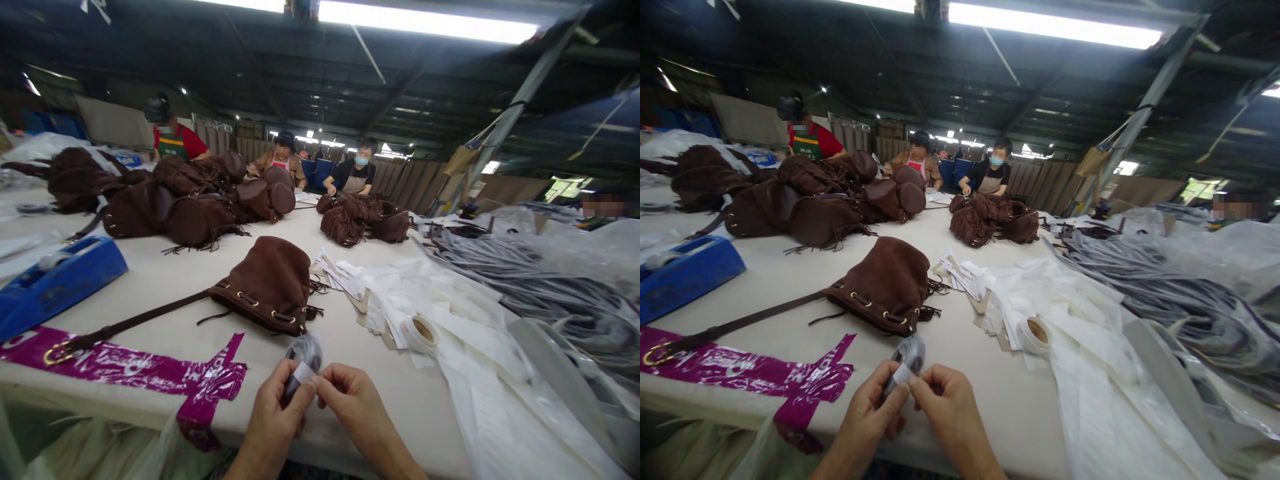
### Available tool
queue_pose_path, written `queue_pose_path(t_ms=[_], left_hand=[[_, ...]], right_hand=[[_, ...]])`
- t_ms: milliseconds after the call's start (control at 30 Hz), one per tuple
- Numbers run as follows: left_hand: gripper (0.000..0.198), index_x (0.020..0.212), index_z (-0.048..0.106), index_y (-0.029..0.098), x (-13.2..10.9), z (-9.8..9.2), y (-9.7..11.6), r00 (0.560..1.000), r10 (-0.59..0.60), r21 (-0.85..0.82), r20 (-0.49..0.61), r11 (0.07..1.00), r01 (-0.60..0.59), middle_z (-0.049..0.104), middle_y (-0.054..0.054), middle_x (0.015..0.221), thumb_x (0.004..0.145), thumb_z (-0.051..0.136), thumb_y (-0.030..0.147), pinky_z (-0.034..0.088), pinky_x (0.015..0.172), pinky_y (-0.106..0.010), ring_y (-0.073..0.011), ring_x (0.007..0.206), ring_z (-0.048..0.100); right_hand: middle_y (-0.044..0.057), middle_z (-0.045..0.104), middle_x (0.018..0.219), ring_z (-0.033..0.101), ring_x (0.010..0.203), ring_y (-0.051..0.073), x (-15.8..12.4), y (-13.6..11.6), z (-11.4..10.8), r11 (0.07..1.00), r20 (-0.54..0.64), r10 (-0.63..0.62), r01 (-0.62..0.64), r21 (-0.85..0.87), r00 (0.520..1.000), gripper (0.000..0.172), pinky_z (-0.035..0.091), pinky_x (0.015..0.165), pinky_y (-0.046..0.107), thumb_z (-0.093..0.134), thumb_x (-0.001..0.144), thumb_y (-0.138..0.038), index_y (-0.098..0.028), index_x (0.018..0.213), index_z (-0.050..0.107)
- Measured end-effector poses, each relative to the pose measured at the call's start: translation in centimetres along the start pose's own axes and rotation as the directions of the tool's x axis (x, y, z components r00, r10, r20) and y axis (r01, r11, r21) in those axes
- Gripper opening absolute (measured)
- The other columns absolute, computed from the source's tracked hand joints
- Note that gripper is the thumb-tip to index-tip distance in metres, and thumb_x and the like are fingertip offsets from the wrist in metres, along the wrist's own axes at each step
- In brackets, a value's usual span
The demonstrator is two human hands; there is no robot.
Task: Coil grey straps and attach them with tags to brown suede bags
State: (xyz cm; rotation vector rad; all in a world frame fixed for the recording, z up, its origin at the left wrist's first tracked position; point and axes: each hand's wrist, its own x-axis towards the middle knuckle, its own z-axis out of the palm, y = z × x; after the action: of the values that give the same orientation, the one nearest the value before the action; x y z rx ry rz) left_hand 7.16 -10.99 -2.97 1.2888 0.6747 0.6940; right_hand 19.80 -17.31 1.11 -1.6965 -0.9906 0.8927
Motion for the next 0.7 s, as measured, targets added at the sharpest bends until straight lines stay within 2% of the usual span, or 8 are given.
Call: queue_pose_path(t_ms=[67, 133, 233, 300, 400, 467, 567, 700], left_hand=[[0.044, 0.082, 0.051, 0.019, 0.1, 0.0, 0.2, 0.999, -0.042, -0.023, -0.026, 0.999, 0.041, 0.042, 0.009, 0.053, 0.077, 0.059, 0.062, 0.034, 0.04, -0.017, -0.0048, 0.038, 0.033], [0.044, 0.082, 0.052, 0.019, 0.2, -0.1, 0.6, 0.996, -0.082, -0.041, -0.028, 0.996, 0.081, 0.04, 0.01, 0.052, 0.076, 0.059, 0.062, 0.035, 0.039, -0.017, -0.0041, 0.036, 0.03], [0.048, 0.083, 0.054, 0.019, 0.0, -0.2, 1.6, 0.992, -0.129, -0.025, 0.003, 0.991, 0.129, 0.041, 0.01, 0.05, 0.072, 0.06, 0.065, 0.037, 0.037, -0.019, -0.0037, 0.032, 0.028], [0.051, 0.087, 0.056, 0.018, -0.2, -0.3, 1.9, 0.989, -0.145, -0.008, 0.007, 0.989, 0.145, 0.046, 0.009, 0.053, 0.071, 0.06, 0.067, 0.037, 0.035, -0.02, -0.0036, 0.03, 0.029], [0.058, 0.098, 0.057, 0.018, -0.4, -0.5, 1.7, 0.988, -0.156, 0.019, -0.007, 0.988, 0.156, 0.05, 0.007, 0.057, 0.072, 0.059, 0.069, 0.038, 0.035, -0.02, -0.0038, 0.03, 0.03], [0.063, 0.106, 0.057, 0.018, -0.5, -0.6, 1.4, 0.986, -0.164, 0.033, -0.01, 0.986, 0.164, 0.051, 0.007, 0.056, 0.072, 0.057, 0.071, 0.039, 0.035, -0.02, -0.0042, 0.03, 0.03], [0.068, 0.112, 0.057, 0.017, -0.7, -0.5, 1.1, 0.989, -0.148, 0.054, -0.023, 0.987, 0.149, 0.053, 0.005, 0.057, 0.072, 0.056, 0.072, 0.038, 0.035, -0.021, -0.0047, 0.03, 0.031], [0.069, 0.116, 0.056, 0.016, -0.9, -0.1, 1.0, 0.993, -0.106, 0.074, -0.053, 0.991, 0.11, 0.053, 0.005, 0.056, 0.074, 0.055, 0.07, 0.034, 0.034, -0.02, -0.0058, 0.031, 0.032]], right_hand=[[-0.002, 0.058, 0.056, 0.048, 0.056, 0.012, 0.0, 0.2, -0.4, 0.996, 0.079, 0.036, -0.042, 0.077, 0.996, 0.029, 0.036, 0.058, 0.025, 0.063, 0.071, -0.042, -0.015, 0.062, 0.06], [-0.002, 0.061, 0.058, 0.051, 0.057, 0.012, 0.0, 0.5, -0.8, 0.984, 0.133, 0.086, -0.105, 0.143, 0.987, 0.026, 0.037, 0.059, 0.025, 0.067, 0.066, -0.035, -0.014, 0.081, 0.063], [-0.006, 0.058, 0.056, 0.048, 0.054, 0.011, 0.0, 0.7, -0.8, 0.977, 0.1, 0.07, -0.089, 0.193, 0.992, 0.039, 0.033, 0.055, 0.023, 0.067, 0.064, -0.027, -0.014, 0.099, 0.058], [-0.007, 0.054, 0.053, 0.044, 0.051, 0.01, 0.0, 0.7, -0.3, 0.978, 0.066, 0.017, -0.03, 0.204, 0.998, 0.034, 0.03, 0.051, 0.022, 0.065, 0.067, -0.026, -0.014, 0.097, 0.056], [-0.011, 0.047, 0.049, 0.037, 0.046, 0.008, 0.0, 0.5, 0.6, 0.975, 0.057, 0.004, -0.016, 0.224, 0.998, 0.03, 0.026, 0.048, 0.021, 0.066, 0.068, -0.027, -0.015, 0.093, 0.055], [-0.009, 0.049, 0.051, 0.041, 0.049, 0.009, -0.1, 0.4, 1.1, 0.963, 0.052, -0.022, 0.007, 0.271, 0.998, 0.03, 0.029, 0.05, 0.021, 0.067, 0.069, -0.029, -0.015, 0.093, 0.055], [-0.002, 0.063, 0.067, 0.05, 0.058, 0.012, -0.2, 0.7, 1.5, 0.945, 0.003, -0.087, 0.081, 0.317, 0.996, 0.032, 0.035, 0.056, 0.022, 0.066, 0.071, -0.031, -0.015, 0.097, 0.056], [0.0, 0.065, 0.085, 0.039, 0.048, 0.007, -0.5, 1.4, 1.8, 0.972, -0.175, -0.04, 0.079, 0.221, 0.984, 0.034, 0.029, 0.045, 0.022, 0.068, 0.067, -0.029, -0.017, 0.096, 0.058]])
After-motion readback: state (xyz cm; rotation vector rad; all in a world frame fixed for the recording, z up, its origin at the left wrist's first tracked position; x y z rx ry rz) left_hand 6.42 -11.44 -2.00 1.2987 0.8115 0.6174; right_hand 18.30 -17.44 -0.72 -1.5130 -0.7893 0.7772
